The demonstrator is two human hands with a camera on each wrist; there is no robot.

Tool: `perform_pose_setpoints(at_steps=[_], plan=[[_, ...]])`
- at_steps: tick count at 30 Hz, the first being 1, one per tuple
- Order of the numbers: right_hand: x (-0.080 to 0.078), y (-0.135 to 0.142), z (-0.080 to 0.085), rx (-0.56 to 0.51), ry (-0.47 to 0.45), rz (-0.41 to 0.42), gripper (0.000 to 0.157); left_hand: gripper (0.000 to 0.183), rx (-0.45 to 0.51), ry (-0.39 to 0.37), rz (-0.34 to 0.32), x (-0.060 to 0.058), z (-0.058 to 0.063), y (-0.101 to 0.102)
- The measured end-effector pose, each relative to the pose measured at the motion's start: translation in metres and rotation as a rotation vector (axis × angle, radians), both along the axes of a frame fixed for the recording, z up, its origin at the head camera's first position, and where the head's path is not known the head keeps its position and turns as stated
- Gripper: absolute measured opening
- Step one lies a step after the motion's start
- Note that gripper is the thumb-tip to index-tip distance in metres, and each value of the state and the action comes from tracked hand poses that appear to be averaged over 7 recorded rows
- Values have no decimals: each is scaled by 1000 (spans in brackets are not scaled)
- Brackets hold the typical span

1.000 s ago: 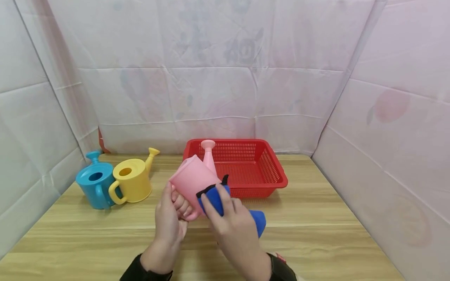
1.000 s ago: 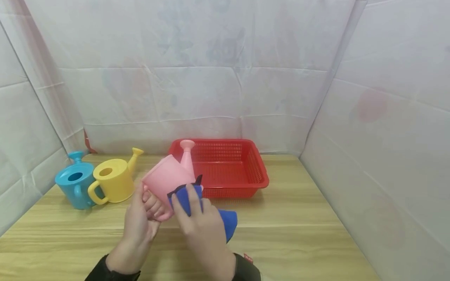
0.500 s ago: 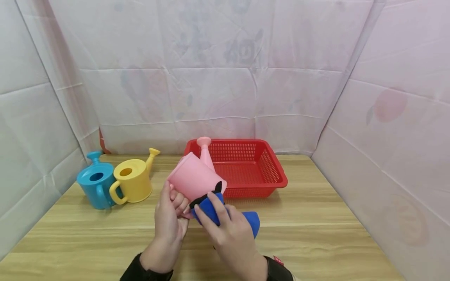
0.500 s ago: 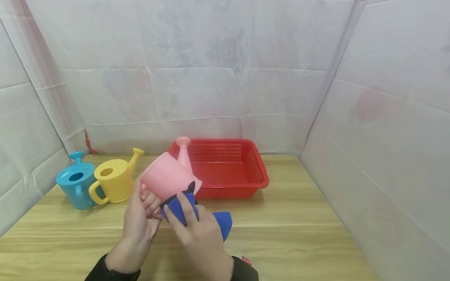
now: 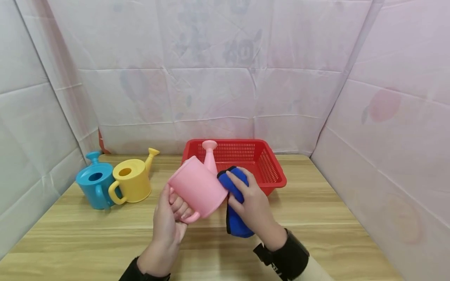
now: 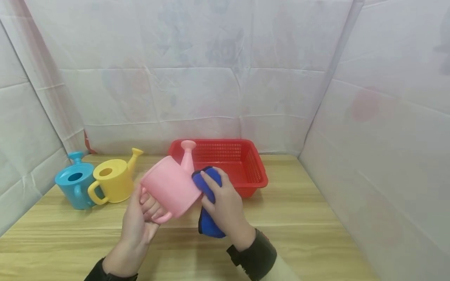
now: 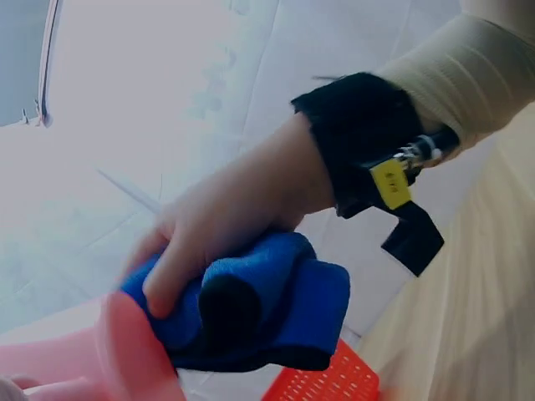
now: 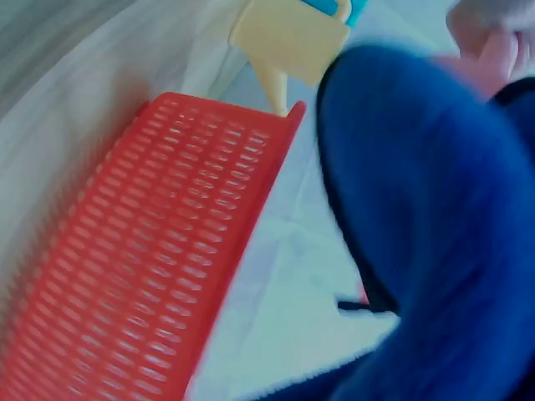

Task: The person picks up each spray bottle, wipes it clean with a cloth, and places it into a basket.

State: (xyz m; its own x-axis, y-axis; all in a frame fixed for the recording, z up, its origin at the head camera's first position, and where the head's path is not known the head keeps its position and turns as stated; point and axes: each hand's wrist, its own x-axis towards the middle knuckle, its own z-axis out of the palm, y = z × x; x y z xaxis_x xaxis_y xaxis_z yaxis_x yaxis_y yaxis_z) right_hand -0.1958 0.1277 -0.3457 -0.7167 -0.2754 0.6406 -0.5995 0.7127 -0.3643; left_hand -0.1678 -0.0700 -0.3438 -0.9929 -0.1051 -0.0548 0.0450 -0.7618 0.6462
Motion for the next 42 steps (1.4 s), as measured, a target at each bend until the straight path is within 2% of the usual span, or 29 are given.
perform_pose_setpoints(at_steps=[3, 6, 10, 20, 28, 31, 33, 38, 42], plan=[[-5, 5, -2, -138, -239, 37, 51, 44, -39, -1, -28, 1, 1, -1], [-6, 7, -6, -244, -357, 61, 50, 42, -85, 20, -50, 0, 3, -2], [-6, 7, -9, -280, -357, 63, 49, 41, -140, 55, -60, -1, 3, -3], [-3, 7, -13, -285, -341, 51, 49, 43, -215, 57, -17, -2, -4, -2], [2, 8, -12, -257, -306, 44, 50, 49, -391, 40, 29, -2, -7, -2], [5, 7, -11, -193, -227, 36, 51, 49, -421, 48, 42, -1, -7, -1], [8, 6, -10, -103, -112, 23, 51, 49, -406, 52, 49, -1, -8, 1], [19, -5, 0, 146, 247, -15, 53, 50, -347, 45, 70, -2, -9, 7], [37, -26, 9, 278, 426, -6, 57, 50, -351, 20, 72, 0, -10, 14]])
